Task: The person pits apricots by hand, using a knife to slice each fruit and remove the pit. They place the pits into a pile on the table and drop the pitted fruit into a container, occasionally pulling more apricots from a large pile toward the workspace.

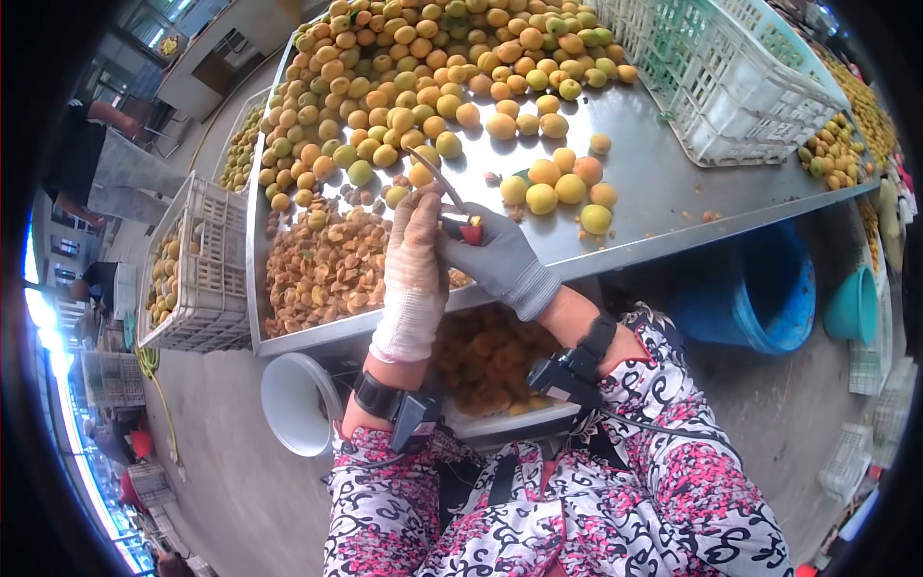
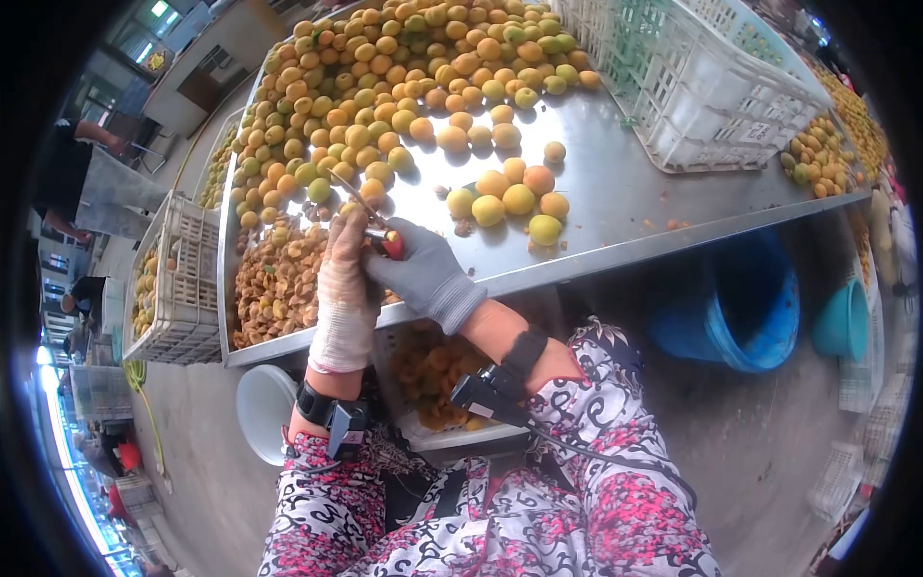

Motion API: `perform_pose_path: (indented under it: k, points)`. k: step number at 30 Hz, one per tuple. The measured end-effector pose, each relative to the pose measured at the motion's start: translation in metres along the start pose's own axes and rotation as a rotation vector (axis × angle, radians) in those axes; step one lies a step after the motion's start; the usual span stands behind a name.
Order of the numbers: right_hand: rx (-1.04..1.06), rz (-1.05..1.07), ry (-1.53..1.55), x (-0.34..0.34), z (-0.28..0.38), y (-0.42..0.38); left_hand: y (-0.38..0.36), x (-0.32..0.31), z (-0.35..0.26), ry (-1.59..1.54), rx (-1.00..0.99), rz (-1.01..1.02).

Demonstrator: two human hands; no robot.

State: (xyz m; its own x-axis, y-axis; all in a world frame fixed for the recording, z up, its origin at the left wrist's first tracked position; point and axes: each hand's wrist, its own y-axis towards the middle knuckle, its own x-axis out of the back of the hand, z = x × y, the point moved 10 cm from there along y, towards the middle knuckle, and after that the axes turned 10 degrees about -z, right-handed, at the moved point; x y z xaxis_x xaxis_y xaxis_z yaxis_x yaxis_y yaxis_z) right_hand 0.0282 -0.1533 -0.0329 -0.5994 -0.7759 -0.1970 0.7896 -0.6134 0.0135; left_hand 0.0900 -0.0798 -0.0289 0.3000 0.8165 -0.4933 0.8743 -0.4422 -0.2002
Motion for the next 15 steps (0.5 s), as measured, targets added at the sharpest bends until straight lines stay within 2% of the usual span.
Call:
perform_pose_path:
  k: [3, 5, 6, 8, 9, 11, 12, 14, 15]
  points:
    - [-0.077, 0.087, 0.078, -0.005, -0.013, 0.005, -0.005, 0.001, -0.013, 0.061, -0.044, -0.026]
    - [-0.079, 0.075, -0.293, 0.006, -0.023, 0.014, -0.003, 0.016, -0.031, 0.217, -0.154, -0.083]
    - [-0.081, 0.083, -0.288, 0.009, -0.022, 0.016, -0.001, 0.018, -0.039, 0.277, -0.184, -0.055]
    - [0.072, -0.13, -0.309, 0.038, 0.005, 0.024, -0.001, 0.019, -0.045, 0.275, -0.17, 0.057]
    - [0.071, -0.126, -0.308, 0.049, 0.008, 0.03, -0.002, 0.024, -0.051, 0.276, -0.171, 0.054]
    - [0.02, -0.064, -0.64, 0.072, 0.005, 0.04, -0.017, 0.016, -0.03, 0.421, 0.111, 0.245]
    - [0.019, -0.064, -0.642, 0.081, 0.011, 0.039, -0.024, 0.012, -0.036, 0.419, 0.113, 0.246]
    - [0.033, -0.051, -1.177, 0.095, 0.018, 0.036, -0.057, -0.006, -0.02, 0.662, 0.283, 0.552]
    - [0.034, -0.05, -1.178, 0.098, 0.018, 0.035, -0.063, -0.004, -0.013, 0.761, 0.246, 0.614]
